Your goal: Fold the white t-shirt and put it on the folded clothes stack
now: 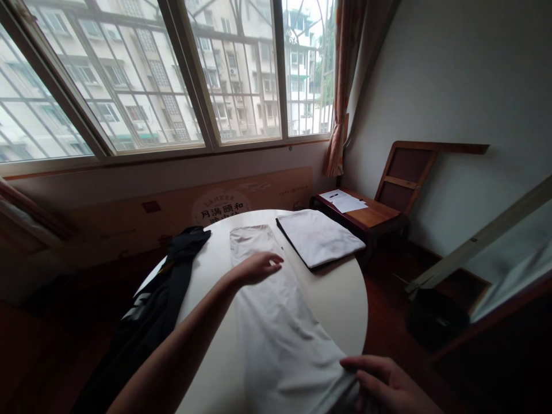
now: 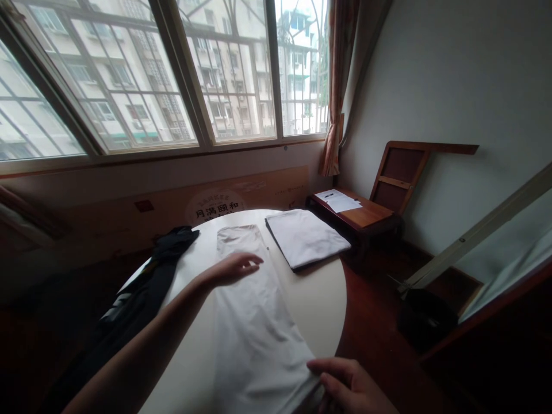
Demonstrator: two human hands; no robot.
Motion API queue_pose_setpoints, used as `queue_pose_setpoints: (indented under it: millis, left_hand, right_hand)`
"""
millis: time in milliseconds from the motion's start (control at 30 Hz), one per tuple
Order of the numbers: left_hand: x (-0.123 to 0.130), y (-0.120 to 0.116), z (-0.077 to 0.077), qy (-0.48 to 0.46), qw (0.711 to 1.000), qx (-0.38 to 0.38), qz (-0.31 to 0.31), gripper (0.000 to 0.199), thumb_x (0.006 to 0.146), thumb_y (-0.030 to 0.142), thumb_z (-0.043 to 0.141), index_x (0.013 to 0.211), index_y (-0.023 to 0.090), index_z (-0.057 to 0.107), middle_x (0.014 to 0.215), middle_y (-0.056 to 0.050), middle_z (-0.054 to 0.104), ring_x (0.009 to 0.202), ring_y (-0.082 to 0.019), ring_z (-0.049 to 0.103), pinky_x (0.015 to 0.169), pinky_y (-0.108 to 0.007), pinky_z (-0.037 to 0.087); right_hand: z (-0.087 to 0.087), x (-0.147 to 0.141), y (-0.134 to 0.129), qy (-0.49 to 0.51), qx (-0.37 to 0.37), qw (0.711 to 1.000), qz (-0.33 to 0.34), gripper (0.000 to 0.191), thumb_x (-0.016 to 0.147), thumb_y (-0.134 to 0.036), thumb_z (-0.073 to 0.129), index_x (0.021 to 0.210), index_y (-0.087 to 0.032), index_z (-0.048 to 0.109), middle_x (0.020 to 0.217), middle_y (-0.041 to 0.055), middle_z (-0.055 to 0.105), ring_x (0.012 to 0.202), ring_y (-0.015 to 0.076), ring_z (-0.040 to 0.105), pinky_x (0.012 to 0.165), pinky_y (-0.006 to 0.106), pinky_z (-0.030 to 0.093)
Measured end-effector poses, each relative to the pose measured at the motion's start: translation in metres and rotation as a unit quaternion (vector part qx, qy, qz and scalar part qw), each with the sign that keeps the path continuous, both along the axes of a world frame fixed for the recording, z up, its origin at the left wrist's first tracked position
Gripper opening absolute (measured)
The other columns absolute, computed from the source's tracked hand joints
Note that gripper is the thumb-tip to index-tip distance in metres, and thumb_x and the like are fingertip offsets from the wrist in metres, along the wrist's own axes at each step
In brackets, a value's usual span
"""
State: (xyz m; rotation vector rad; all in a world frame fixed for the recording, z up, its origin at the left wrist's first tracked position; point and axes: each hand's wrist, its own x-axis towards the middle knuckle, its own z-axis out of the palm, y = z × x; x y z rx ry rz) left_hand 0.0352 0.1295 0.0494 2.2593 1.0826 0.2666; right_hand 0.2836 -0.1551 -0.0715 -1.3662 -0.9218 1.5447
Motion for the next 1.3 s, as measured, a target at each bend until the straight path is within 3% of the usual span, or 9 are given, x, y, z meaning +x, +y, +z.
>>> queue_pose_setpoints:
  millis: [133, 233, 333, 467, 567, 767, 933, 1133, 1300]
  left_hand:
    - [0.011, -0.121, -0.001, 0.095, 0.986, 0.071, -0.119, 0.052, 0.088, 0.055, 0.058, 0.129, 0.024, 0.068, 0.116, -0.013, 0.074, 0.101, -0.032, 0.070, 0.086, -0.039, 0.053]
    - [0.023, -0.193, -0.022, 0.109, 0.981, 0.116, -0.111, 0.074, 0.082, 0.063, 0.063, 0.143, 0.022, 0.055, 0.122, -0.016, 0.070, 0.106, -0.035, 0.067, 0.088, -0.043, 0.053]
    - [0.032, -0.232, -0.058, 0.098, 0.979, 0.171, -0.048, 0.087, 0.080, 0.052, 0.069, 0.154, 0.017, 0.041, 0.132, -0.018, 0.065, 0.111, -0.036, 0.062, 0.091, -0.045, 0.053]
    - [0.030, -0.252, -0.105, 0.082, 0.963, 0.253, 0.045, 0.073, 0.086, 0.020, 0.056, 0.156, 0.021, 0.036, 0.137, -0.016, 0.062, 0.112, -0.034, 0.061, 0.091, -0.047, 0.052]
    - [0.021, -0.266, -0.124, 0.051, 0.946, 0.303, 0.102, 0.077, 0.083, 0.010, 0.051, 0.157, 0.025, 0.034, 0.141, -0.012, 0.060, 0.121, -0.033, 0.057, 0.100, -0.049, 0.048]
    - [0.032, -0.286, -0.124, 0.003, 0.937, 0.328, 0.122, 0.078, 0.089, 0.030, 0.059, 0.159, 0.022, 0.027, 0.143, -0.015, 0.058, 0.124, -0.035, 0.055, 0.104, -0.050, 0.046]
    - [0.040, -0.280, -0.122, 0.011, 0.921, 0.354, 0.163, 0.067, 0.088, 0.008, 0.045, 0.153, 0.024, 0.040, 0.135, -0.012, 0.064, 0.118, -0.030, 0.059, 0.100, -0.046, 0.047]
    - [-0.013, -0.288, -0.136, 0.044, 0.912, 0.344, 0.217, 0.071, 0.078, 0.001, 0.045, 0.142, 0.031, 0.054, 0.129, -0.007, 0.068, 0.116, -0.028, 0.062, 0.097, -0.044, 0.051]
    - [-0.054, -0.302, -0.148, 0.060, 0.909, 0.325, 0.253, 0.078, 0.065, -0.001, 0.050, 0.127, 0.043, 0.066, 0.131, -0.003, 0.067, 0.114, -0.029, 0.063, 0.092, -0.043, 0.058]
  right_hand:
    - [0.016, 0.001, 0.009, -0.020, 0.064, 0.997, 0.026, 0.065, 0.081, -0.066, 0.069, 0.123, -0.017, 0.073, 0.078, 0.0088, 0.076, 0.066, 0.0179, 0.067, 0.063, 0.029, 0.051]
    - [0.027, 0.001, 0.011, -0.027, 0.098, 0.994, 0.040, 0.060, 0.084, -0.061, 0.069, 0.124, -0.017, 0.072, 0.082, 0.0095, 0.077, 0.069, 0.0185, 0.068, 0.062, 0.028, 0.051]
    - [0.029, 0.000, 0.007, -0.030, 0.108, 0.992, 0.052, 0.055, 0.083, -0.053, 0.073, 0.125, -0.018, 0.072, 0.091, 0.0102, 0.078, 0.080, 0.0222, 0.071, 0.066, 0.030, 0.054]
    - [0.020, -0.003, 0.000, -0.052, 0.128, 0.990, 0.041, 0.050, 0.080, -0.043, 0.076, 0.123, -0.018, 0.073, 0.085, 0.0088, 0.078, 0.076, 0.0221, 0.071, 0.064, 0.030, 0.054]
    - [0.011, -0.005, -0.004, -0.084, 0.149, 0.985, 0.012, 0.044, 0.080, -0.041, 0.076, 0.116, -0.016, 0.077, 0.084, 0.0093, 0.079, 0.074, 0.0220, 0.072, 0.073, 0.034, 0.057]
    - [0.011, -0.011, -0.004, -0.131, 0.189, 0.973, 0.001, 0.045, 0.081, -0.051, 0.074, 0.109, -0.017, 0.080, 0.091, 0.0109, 0.080, 0.075, 0.0226, 0.073, 0.073, 0.034, 0.060]
    - [0.015, -0.009, 0.005, -0.193, 0.249, 0.949, -0.013, 0.045, 0.086, -0.051, 0.068, 0.112, -0.016, 0.078, 0.078, 0.0099, 0.079, 0.071, 0.0227, 0.074, 0.068, 0.031, 0.060]
    - [0.002, 0.005, 0.006, -0.251, 0.272, 0.929, -0.027, 0.035, 0.087, -0.041, 0.066, 0.110, -0.018, 0.080, 0.089, 0.0115, 0.080, 0.073, 0.0239, 0.074, 0.066, 0.031, 0.060]
    - [-0.012, 0.015, -0.001, -0.271, 0.308, 0.911, 0.036, 0.028, 0.083, -0.027, 0.067, 0.107, -0.023, 0.081, 0.100, 0.0089, 0.080, 0.088, 0.0262, 0.076, 0.079, 0.032, 0.061]
